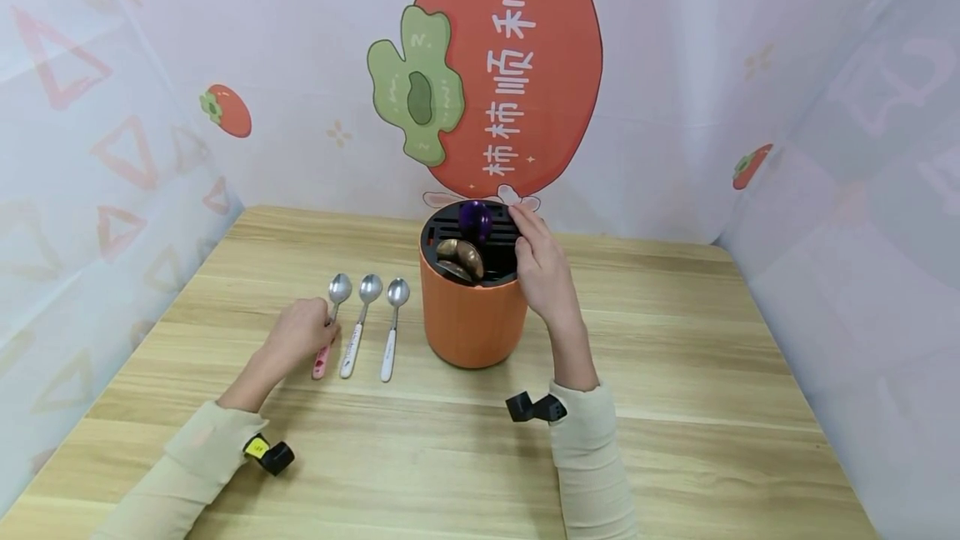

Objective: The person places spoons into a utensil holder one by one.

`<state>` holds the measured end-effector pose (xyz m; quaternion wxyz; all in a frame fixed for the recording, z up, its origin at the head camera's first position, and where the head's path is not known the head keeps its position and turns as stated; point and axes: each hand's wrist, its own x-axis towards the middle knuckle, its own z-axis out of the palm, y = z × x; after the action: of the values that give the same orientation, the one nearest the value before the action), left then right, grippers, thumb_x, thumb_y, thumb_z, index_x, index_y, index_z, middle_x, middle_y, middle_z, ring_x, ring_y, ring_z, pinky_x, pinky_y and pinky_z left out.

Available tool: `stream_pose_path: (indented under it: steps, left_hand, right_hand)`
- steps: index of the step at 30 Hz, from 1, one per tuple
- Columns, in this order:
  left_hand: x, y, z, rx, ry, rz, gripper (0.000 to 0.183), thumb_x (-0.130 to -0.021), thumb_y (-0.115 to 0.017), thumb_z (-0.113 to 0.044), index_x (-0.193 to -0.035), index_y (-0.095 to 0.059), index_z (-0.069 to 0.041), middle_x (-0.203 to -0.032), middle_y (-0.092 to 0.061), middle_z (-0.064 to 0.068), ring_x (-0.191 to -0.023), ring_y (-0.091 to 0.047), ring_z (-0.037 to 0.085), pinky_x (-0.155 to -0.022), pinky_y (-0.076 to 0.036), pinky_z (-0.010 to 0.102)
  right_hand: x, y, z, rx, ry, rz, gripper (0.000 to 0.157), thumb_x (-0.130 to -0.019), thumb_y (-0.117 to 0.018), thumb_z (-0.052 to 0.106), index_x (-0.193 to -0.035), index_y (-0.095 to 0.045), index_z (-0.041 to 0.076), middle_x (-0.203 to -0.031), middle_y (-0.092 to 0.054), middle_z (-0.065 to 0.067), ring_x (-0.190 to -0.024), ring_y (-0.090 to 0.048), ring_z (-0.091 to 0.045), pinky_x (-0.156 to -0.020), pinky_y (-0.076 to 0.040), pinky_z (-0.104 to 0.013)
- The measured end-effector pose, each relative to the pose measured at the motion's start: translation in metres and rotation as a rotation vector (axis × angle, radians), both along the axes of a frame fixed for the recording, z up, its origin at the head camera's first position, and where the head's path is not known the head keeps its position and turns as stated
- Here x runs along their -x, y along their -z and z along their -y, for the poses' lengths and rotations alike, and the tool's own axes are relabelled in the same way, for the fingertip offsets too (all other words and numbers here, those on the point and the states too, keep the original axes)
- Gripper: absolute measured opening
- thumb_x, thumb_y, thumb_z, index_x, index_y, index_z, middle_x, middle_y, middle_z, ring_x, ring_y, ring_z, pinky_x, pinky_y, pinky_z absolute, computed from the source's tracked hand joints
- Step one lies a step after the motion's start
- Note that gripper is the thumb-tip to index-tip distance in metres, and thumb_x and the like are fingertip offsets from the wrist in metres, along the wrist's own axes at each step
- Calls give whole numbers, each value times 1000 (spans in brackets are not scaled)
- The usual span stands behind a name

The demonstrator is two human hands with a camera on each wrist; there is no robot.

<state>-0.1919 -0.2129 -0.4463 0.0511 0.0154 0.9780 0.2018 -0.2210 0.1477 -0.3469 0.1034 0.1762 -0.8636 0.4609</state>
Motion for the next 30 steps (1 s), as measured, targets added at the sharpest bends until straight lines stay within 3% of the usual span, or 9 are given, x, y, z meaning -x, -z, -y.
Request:
stream_pose_path:
  steps: [8, 20, 25, 30]
  left_hand:
    - [-2, -3, 1, -12, 3, -22, 28, -87, -61, -3, -62, -50, -8, -56, -47, 3, -48, -44, 13, -43, -35, 22]
    - [-7, -17, -5, -53, 2, -112, 33, -90, -62, -7, -59, -52, -9, -52, -49, 2, -46, -45, 14, -43, -35, 23]
    - [-12, -24, -12, -82, 21, -183, 33, -91, -61, -5, -59, -52, -8, -51, -47, 0, -47, -42, 11, -43, -31, 21]
    - [-16, -31, -20, -108, 43, -278, 16, -91, -62, -4, -76, -62, 0, -58, -58, 4, -49, -48, 11, -45, -35, 21]
  right_hand:
    - [-1, 0, 0, 1, 0, 9, 49, -104, -33, 16, -152, -43, 11, -162, -34, 1, -153, -26, -19, -125, -19, -49]
    - [-2, -3, -1, -2, 1, 11, 48, -105, -33, 16, -152, -43, 11, -162, -34, 0, -153, -25, -20, -126, -19, -48]
    - [-2, -2, 0, -2, 2, 11, 48, -104, -34, 15, -151, -43, 9, -162, -34, 0, -153, -26, -20, -125, -19, -49]
    - [-2, -2, 0, 5, -1, 10, 48, -104, -34, 15, -151, -43, 8, -162, -34, 0, -153, -25, -20, -126, -19, -48]
